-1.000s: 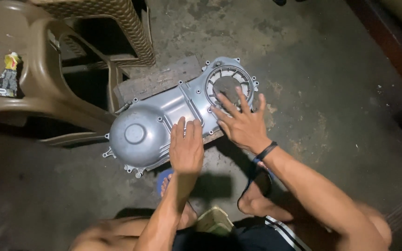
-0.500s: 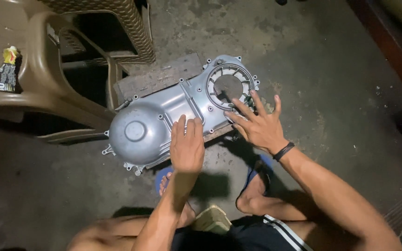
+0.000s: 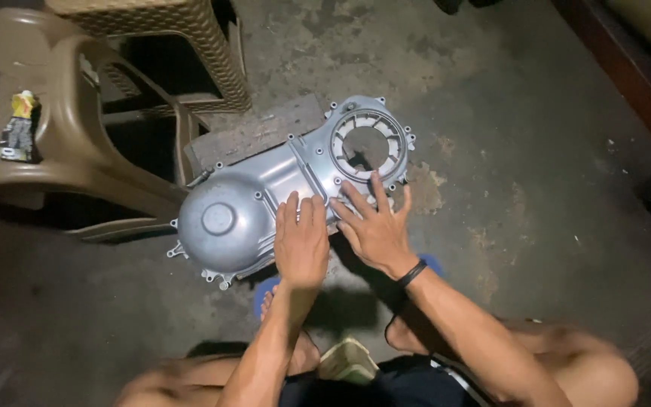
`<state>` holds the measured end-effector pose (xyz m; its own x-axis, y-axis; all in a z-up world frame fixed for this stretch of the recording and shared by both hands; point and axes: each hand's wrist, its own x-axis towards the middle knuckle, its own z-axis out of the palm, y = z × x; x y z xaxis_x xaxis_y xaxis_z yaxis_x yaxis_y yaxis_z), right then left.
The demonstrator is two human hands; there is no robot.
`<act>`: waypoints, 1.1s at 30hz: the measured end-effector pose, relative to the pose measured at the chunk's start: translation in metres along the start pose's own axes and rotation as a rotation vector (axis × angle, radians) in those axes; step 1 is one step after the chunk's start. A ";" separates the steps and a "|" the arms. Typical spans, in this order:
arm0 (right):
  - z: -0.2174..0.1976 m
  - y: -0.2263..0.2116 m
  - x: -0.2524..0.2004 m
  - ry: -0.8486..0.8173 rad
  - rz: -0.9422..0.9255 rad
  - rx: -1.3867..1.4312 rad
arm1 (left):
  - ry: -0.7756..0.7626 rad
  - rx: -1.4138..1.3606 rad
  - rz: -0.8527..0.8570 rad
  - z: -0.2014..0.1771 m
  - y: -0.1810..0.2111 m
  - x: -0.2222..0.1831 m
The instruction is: Wiping and cleaning a large metal engine component using a cloth and inspecting the surface.
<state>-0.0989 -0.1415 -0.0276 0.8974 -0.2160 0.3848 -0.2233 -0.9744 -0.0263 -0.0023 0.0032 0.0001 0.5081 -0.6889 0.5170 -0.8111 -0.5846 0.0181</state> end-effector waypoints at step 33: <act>0.037 0.049 -0.008 0.247 -0.041 -0.011 | -0.069 -0.073 -0.076 -0.004 0.006 0.000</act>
<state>-0.1030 -0.1901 -0.0665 0.7856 -0.1531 0.5995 -0.1937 -0.9811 0.0032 -0.0079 0.0012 0.0038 0.5854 -0.6731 0.4520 -0.7873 -0.6051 0.1185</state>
